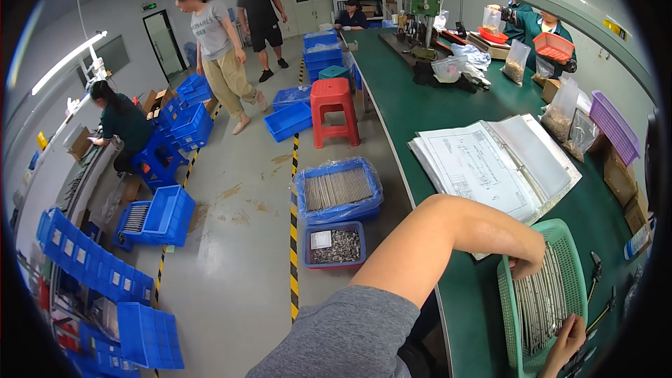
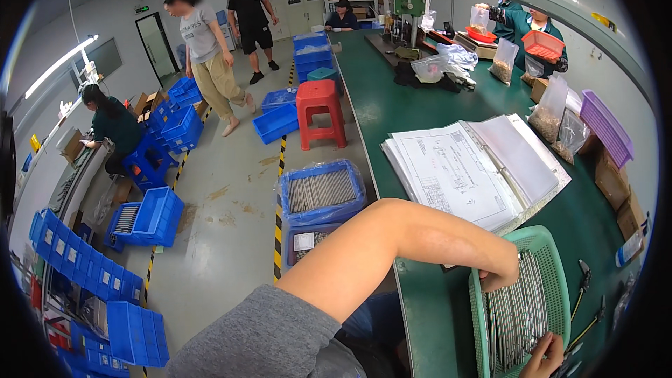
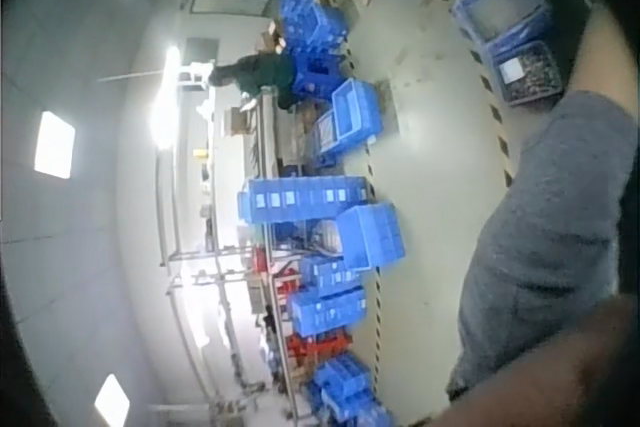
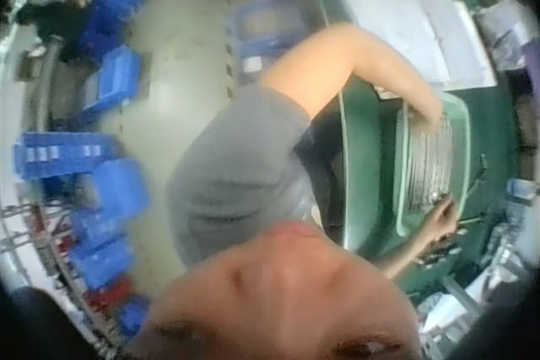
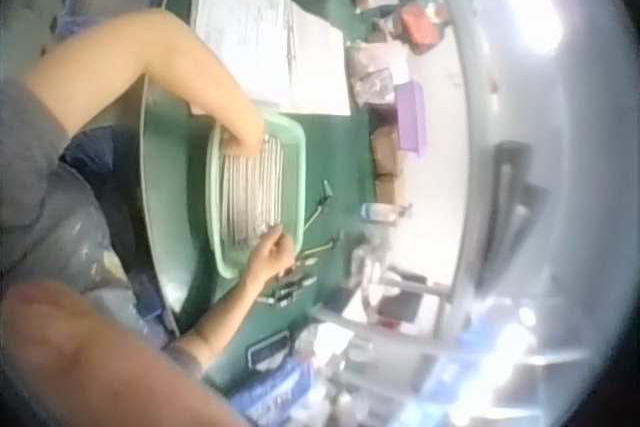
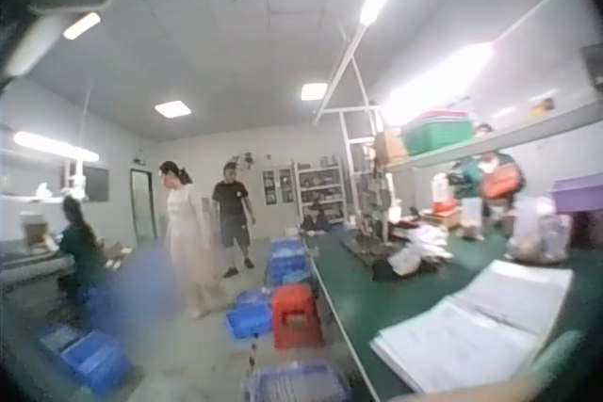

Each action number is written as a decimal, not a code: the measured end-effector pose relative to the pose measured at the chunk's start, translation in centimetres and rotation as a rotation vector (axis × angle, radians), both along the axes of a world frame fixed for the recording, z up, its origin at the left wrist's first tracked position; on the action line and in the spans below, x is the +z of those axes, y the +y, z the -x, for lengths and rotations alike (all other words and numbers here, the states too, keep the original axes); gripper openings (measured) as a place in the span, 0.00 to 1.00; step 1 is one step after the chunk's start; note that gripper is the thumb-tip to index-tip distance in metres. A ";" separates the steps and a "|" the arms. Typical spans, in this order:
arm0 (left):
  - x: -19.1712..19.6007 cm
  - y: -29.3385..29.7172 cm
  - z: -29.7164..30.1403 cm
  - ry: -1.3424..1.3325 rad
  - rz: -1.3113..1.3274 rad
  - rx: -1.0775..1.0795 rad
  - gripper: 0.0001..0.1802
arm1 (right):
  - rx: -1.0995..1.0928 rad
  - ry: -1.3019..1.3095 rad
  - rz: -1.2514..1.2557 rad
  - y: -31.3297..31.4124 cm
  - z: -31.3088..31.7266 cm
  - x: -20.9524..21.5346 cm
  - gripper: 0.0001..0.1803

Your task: The person repeatedly picks up long metal rods from a green basket and inserts small cylindrical components into one end of each rod. The person handles the items one at a time, performing a repetitive insertion motion. The workspace includes a green table with various tools and other workers in the background.

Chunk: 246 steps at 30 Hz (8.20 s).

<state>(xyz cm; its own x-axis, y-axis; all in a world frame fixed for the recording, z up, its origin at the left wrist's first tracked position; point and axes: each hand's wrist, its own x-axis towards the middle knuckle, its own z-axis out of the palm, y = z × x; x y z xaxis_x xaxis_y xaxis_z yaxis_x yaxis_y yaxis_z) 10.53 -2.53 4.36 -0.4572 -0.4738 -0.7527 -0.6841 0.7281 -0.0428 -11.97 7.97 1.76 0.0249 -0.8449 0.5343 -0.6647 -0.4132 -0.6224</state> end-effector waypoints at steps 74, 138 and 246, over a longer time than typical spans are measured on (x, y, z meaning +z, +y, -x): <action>1.2 0.1 -4.1 0.569 0.181 -0.311 0.02 | -0.091 0.144 0.020 0.9 -1.4 2.7 0.09; -1.4 4.1 11.3 1.449 -1.004 0.962 0.11 | -0.322 0.361 0.103 16.6 -0.1 1.8 0.11; -1.3 5.6 10.8 1.308 -0.958 0.725 0.11 | -0.345 0.379 0.107 15.4 -2.1 1.5 0.12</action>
